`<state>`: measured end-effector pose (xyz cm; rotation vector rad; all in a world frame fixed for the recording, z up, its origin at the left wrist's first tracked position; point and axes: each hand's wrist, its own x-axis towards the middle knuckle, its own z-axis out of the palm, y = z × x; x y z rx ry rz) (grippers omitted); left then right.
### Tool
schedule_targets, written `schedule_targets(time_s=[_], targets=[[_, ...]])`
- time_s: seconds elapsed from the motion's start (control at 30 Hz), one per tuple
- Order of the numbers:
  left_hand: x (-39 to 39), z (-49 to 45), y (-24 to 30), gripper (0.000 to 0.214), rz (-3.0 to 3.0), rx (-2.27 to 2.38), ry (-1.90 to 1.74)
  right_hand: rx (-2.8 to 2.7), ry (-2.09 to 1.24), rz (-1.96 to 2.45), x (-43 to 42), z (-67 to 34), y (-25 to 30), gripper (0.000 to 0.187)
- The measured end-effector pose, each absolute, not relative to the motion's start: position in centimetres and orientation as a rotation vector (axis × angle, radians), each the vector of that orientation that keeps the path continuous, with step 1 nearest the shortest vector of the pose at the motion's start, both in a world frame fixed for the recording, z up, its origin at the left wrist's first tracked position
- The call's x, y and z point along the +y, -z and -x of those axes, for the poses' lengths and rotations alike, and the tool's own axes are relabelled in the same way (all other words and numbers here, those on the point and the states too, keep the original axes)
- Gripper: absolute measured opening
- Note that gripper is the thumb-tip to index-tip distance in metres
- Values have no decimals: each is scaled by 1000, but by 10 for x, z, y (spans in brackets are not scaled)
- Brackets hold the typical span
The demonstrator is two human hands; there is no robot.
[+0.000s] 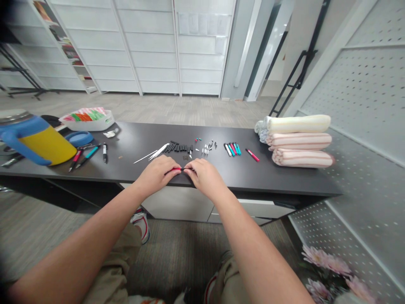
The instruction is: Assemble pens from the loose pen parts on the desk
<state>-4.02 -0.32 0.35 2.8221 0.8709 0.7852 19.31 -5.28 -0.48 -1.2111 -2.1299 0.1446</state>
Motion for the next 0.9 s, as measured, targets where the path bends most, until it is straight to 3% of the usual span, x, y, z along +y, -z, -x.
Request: schedule_targets(time_s=[0.23,0.33,0.6,0.9], targets=[[-4,41,-5,23,-2793,896,-782,-2067,-181,1203,-53,-194,6,6],[-5,41,-6,17,-2760,946,-784,-2032,-225,1207,-53,-194,5,13],[20,43,-6,22,-2433,1482,-921,-1879,-179,1219,-55,-195,0,15],[61,11,-8,34,-2569,1737,-568,-1861,-134,1252,-53,-195,3,25]])
